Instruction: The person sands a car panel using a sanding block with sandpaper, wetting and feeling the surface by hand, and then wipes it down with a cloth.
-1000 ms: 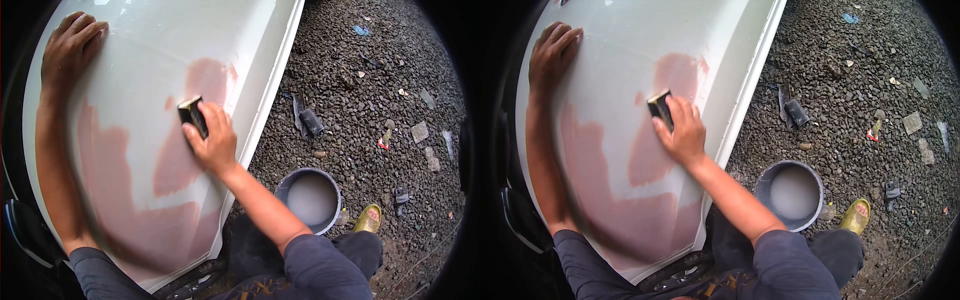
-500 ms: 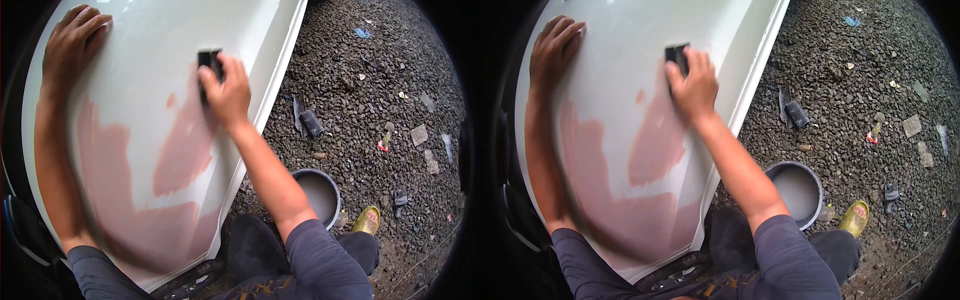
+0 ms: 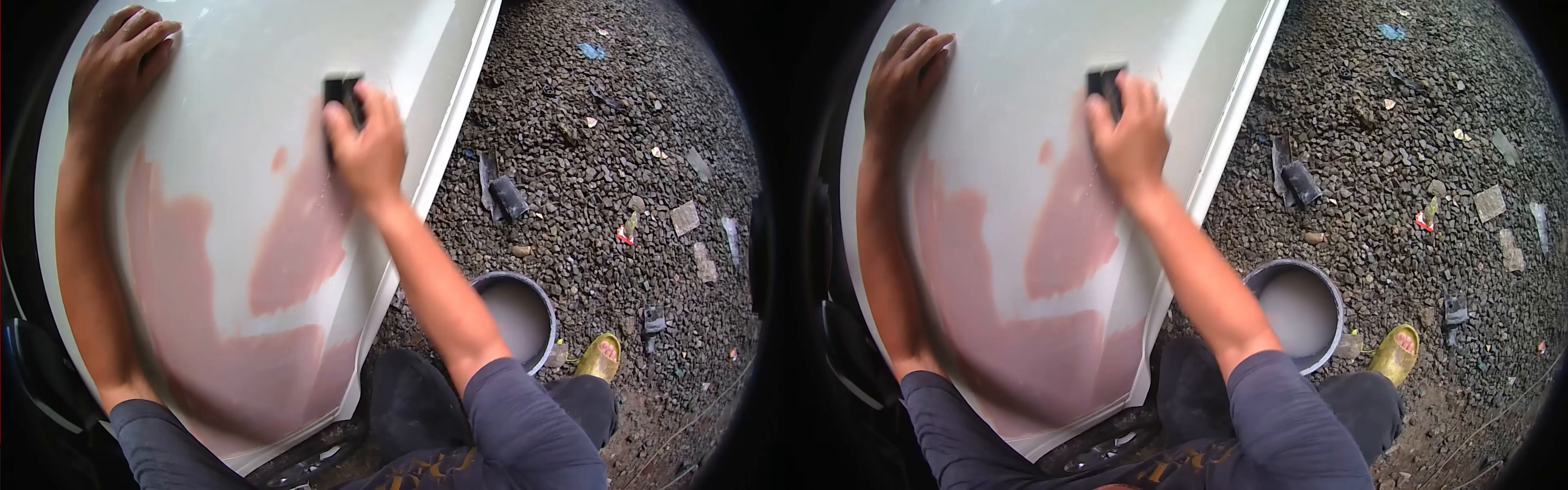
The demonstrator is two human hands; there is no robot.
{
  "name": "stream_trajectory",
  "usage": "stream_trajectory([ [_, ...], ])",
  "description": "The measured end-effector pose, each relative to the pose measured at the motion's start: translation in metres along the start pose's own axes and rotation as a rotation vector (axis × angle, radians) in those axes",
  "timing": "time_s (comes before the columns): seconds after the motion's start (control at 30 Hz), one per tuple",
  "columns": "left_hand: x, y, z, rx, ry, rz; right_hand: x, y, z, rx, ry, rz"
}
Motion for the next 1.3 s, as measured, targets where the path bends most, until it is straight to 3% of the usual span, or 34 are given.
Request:
stream_trajectory([
  [0.1,-0.001,0.002,0.002,0.008,0.053,0.005,0.01,0.006,0.105,-0.224,-0.019,0.005],
  [0.13,-0.001,0.003,0.002,0.009,0.057,0.003,0.005,0.002,0.119,-0.187,-0.112,-0.054],
  [0.2,-0.003,0.005,0.001,0.015,0.067,-0.002,0.004,0.009,0.087,-0.302,-0.053,-0.012],
  [0.33,-0.004,0.003,-0.001,0.02,0.046,0.006,0.002,0.001,-0.03,0.02,0.02,-0.056],
  [0.4,-0.002,0.001,-0.001,0.004,0.017,0.013,0.002,-0.005,0.004,0.003,0.005,-0.016],
  [0.5,-0.001,0.001,0.0,0.018,0.062,0.012,0.003,-0.005,0.105,-0.244,-0.056,-0.029],
  [0.57,-0.002,0.003,-0.001,0.032,0.074,0.003,0.003,0.006,0.099,-0.35,-0.064,0.0],
  [0.6,-0.004,0.003,-0.001,0.036,0.082,-0.001,0.005,0.008,0.066,-0.325,0.024,0.006],
  [0.67,-0.004,0.002,-0.002,0.021,0.07,0.0,0.001,0.006,-0.002,-0.068,0.001,-0.004],
  [0.73,-0.003,0.004,-0.001,0.013,0.044,0.015,0.001,0.004,0.009,-0.061,-0.003,-0.007],
  [0.87,0.0,0.001,0.002,0.003,0.048,0.005,0.004,-0.005,0.109,-0.218,-0.062,-0.036],
  [0.97,-0.003,0.003,0.0,0.018,0.062,0.007,0.005,0.011,0.062,-0.334,0.008,0.013],
  [1.07,-0.001,0.002,0.002,0.024,0.045,0.015,0.0,-0.001,-0.016,-0.014,-0.008,-0.02],
  [1.13,0.001,-0.001,0.001,0.034,0.031,0.023,0.002,-0.001,0.002,-0.023,-0.002,-0.018],
  [1.2,0.004,-0.001,0.003,0.027,0.012,0.024,0.007,0.002,0.066,-0.206,0.02,-0.013],
  [1.3,0.0,0.001,0.001,0.074,0.046,0.017,0.0,0.005,0.093,-0.222,-0.065,-0.027],
])
Point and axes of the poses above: each hand's wrist, its own z-axis away from the middle knuckle, its own x-axis out of the palm, y = z × x, the point moved 2 cm from there along -z, towards the middle knuckle, and after that the axes turned 11 degrees about x, right-handed, at the moved point
